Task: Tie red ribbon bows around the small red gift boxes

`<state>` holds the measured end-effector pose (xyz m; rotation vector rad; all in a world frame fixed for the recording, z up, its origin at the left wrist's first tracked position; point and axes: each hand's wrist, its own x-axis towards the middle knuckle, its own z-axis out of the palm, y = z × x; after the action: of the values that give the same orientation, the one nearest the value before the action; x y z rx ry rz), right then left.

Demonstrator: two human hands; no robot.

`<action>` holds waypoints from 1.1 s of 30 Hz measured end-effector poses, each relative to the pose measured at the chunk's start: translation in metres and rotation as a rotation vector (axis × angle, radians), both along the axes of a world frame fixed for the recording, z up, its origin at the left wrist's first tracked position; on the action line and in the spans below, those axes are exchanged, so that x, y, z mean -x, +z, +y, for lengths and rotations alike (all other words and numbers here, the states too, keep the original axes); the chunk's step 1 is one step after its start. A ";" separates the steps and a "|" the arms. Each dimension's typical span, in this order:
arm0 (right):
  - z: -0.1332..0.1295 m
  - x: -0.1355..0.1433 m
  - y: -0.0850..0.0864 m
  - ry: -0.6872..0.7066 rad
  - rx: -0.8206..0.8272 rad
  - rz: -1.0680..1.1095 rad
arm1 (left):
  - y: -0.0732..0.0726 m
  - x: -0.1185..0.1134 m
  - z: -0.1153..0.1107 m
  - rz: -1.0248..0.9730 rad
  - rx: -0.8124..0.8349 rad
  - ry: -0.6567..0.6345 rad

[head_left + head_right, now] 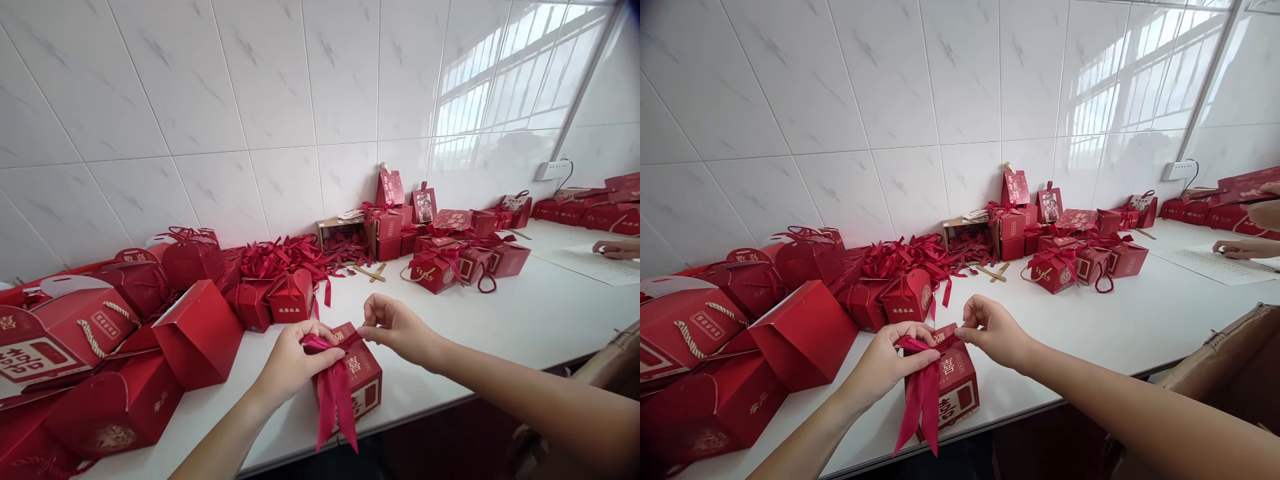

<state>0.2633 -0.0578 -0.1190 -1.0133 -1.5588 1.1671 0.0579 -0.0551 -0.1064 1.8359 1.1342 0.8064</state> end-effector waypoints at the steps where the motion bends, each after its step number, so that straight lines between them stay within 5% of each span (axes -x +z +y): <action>1: 0.000 -0.001 0.000 0.015 0.008 0.009 | 0.002 0.000 0.000 0.006 0.012 0.003; 20: 0.003 -0.001 -0.009 -0.016 -0.037 -0.100 | -0.007 0.003 -0.001 -0.116 0.005 0.042; 23: -0.002 -0.003 -0.006 0.000 -0.214 -0.273 | -0.010 0.003 -0.007 -0.119 -0.008 0.058; 26: -0.018 0.000 0.006 0.001 -0.557 -0.549 | -0.016 0.005 -0.012 -0.155 -0.049 0.080; 29: -0.037 0.009 0.014 0.183 -0.859 -0.791 | -0.028 0.014 -0.017 -0.241 -0.131 0.126; 33: -0.031 0.012 -0.001 0.371 -0.925 -1.055 | -0.056 0.043 -0.018 -0.172 -0.210 0.261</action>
<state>0.2508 -0.0892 -0.1200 -0.6842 -2.7978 -0.0998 0.0149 -0.0736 -0.1620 1.7662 1.2300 1.2504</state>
